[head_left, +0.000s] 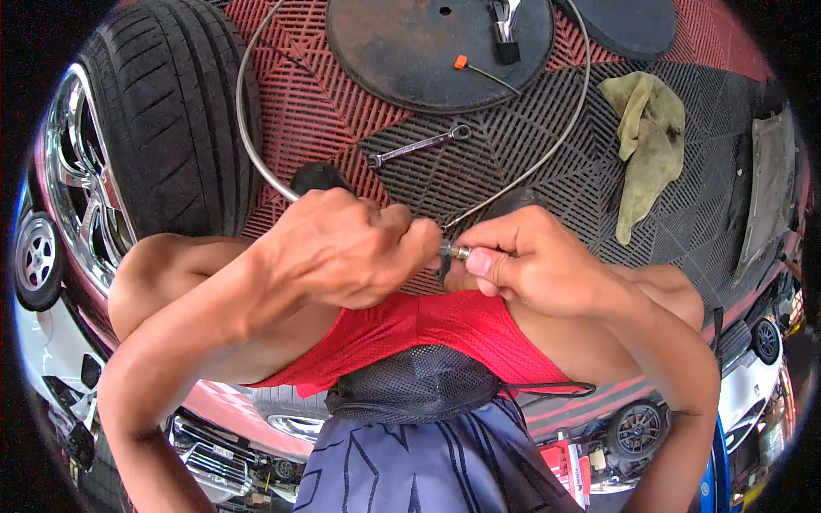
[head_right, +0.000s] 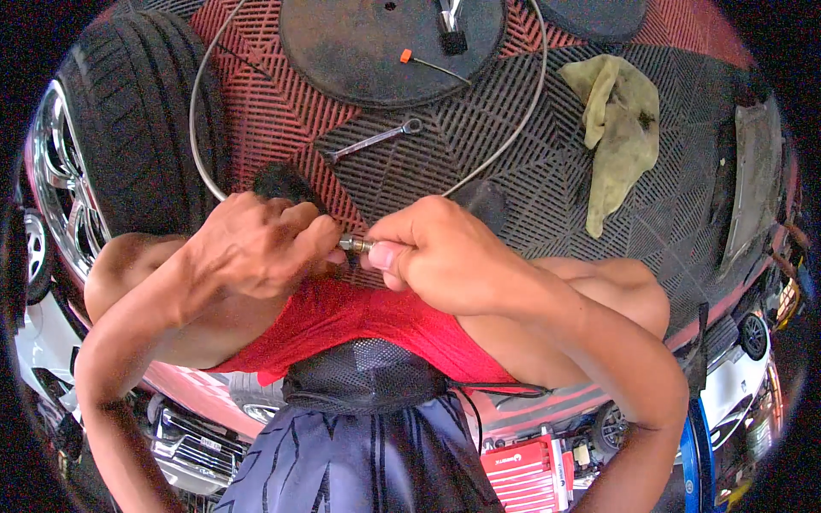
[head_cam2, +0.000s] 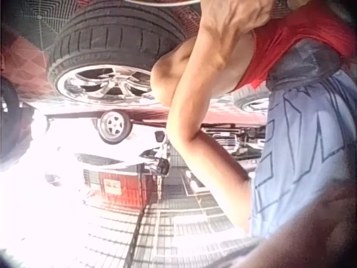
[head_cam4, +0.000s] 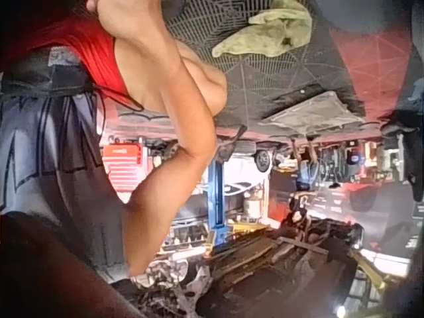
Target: Manually assembling and inspecting a high-pressure braided hose and its metal end fittings.
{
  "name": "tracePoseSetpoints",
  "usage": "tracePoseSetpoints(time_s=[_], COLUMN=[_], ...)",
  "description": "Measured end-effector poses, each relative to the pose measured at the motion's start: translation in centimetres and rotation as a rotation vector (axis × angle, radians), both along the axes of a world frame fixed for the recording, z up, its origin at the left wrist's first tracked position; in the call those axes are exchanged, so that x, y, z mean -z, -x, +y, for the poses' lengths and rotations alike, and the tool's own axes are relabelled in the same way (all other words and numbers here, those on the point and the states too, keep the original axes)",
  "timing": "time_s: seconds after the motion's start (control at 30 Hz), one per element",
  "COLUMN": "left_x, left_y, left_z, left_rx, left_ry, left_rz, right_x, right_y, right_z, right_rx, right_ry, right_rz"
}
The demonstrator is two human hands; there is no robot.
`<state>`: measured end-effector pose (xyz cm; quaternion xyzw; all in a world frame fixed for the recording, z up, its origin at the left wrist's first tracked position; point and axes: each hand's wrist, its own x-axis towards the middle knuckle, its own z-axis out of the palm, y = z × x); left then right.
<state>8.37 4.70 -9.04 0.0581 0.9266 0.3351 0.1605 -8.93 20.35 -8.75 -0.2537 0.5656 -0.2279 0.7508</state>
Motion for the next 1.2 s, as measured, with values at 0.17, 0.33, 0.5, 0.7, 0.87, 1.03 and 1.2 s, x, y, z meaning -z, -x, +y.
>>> tracePoseSetpoints(time_s=[0.17, 0.33, 0.5, 0.7, 0.87, 1.03, 1.2], left_x=[0.5, -0.1, -0.1, 0.3, 0.3, 0.1, -0.3], left_y=[-0.2, 0.0, -0.2, -0.1, 0.1, 0.4, 0.8], left_z=[0.2, 0.3, 0.5, 0.4, 0.4, 0.5, 0.4], left_rx=[0.081, 0.098, 0.084, 0.093, 0.100, 0.080, 0.019], left_ry=[-0.032, -0.024, 0.030, 0.032, 0.038, 0.048, 0.039], left_rz=[0.074, 0.103, 0.109, 0.108, 0.081, -0.037, -0.170], right_x=[0.3, 0.3, 0.0, -0.4, 0.3, 0.2, 0.3], right_y=[0.6, 0.5, 0.5, -0.6, -1.2, -1.4, -1.6], right_z=[-0.6, -0.6, -0.8, -0.6, 0.5, 0.6, 0.2], right_rx=[0.036, 0.027, -0.018, 0.026, 0.042, -0.008, -0.075], right_ry=[-0.328, -0.327, -0.254, 0.079, 0.423, 0.528, 0.560], right_rz=[-0.321, -0.339, -0.217, 0.132, 0.303, 0.441, 0.528])
